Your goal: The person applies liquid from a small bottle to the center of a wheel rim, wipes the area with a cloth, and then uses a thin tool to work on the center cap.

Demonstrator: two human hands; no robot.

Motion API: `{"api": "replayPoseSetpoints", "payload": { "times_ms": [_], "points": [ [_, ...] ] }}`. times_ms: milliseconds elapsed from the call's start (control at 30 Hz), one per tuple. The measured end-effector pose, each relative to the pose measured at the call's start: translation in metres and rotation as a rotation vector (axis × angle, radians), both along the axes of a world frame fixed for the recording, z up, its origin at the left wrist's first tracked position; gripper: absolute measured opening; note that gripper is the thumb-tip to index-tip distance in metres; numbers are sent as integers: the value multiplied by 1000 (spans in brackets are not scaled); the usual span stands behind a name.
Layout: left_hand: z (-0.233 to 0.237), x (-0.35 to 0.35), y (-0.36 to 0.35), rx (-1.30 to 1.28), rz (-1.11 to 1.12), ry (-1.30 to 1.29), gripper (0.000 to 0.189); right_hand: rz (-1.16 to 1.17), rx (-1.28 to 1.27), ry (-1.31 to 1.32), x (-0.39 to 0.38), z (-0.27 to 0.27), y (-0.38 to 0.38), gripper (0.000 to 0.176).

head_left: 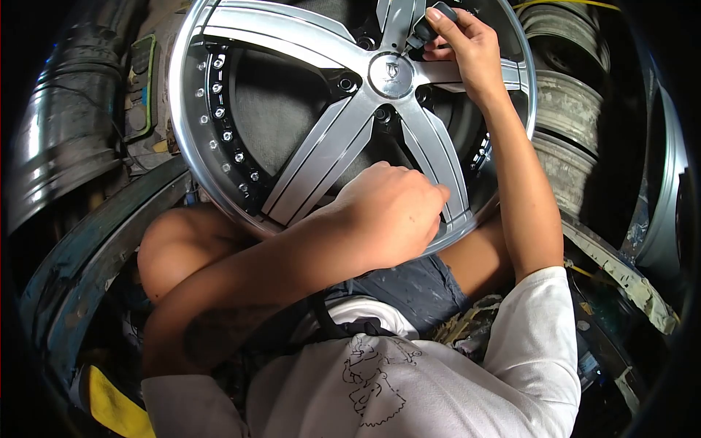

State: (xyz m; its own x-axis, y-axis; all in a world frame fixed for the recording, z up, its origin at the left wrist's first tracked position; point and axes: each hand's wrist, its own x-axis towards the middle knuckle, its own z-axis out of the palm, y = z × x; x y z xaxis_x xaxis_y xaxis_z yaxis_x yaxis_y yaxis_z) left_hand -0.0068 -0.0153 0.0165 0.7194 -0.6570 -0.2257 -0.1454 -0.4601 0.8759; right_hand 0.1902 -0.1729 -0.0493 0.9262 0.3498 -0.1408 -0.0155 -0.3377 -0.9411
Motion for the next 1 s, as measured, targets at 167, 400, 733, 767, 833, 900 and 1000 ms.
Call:
{"api": "replayPoseSetpoints", "payload": {
  "times_ms": [167,400,733,767,833,900,1000],
  "points": [
    [-1,0,0,6,-1,-1,18,-27,-24,11,5,-2,2,17],
    [-2,-1,0,7,5,-10,18,-11,-31,8,6,-1,1,17],
    [-5,-3,-1,-9,15,-25,17,-9,-25,19,5,0,3,18],
    [-5,-2,-1,-9,18,-27,17,-8,-19,21,5,0,3,18],
    [-5,-2,-1,-5,22,-27,17,-8,-8,24,7,-2,2,19],
    [-6,-2,-1,-2,24,-25,17,-9,-4,25,7,-5,0,19],
    [-4,-2,0,6,18,-16,18,-10,-24,13,6,-1,2,20]
  ]
}}
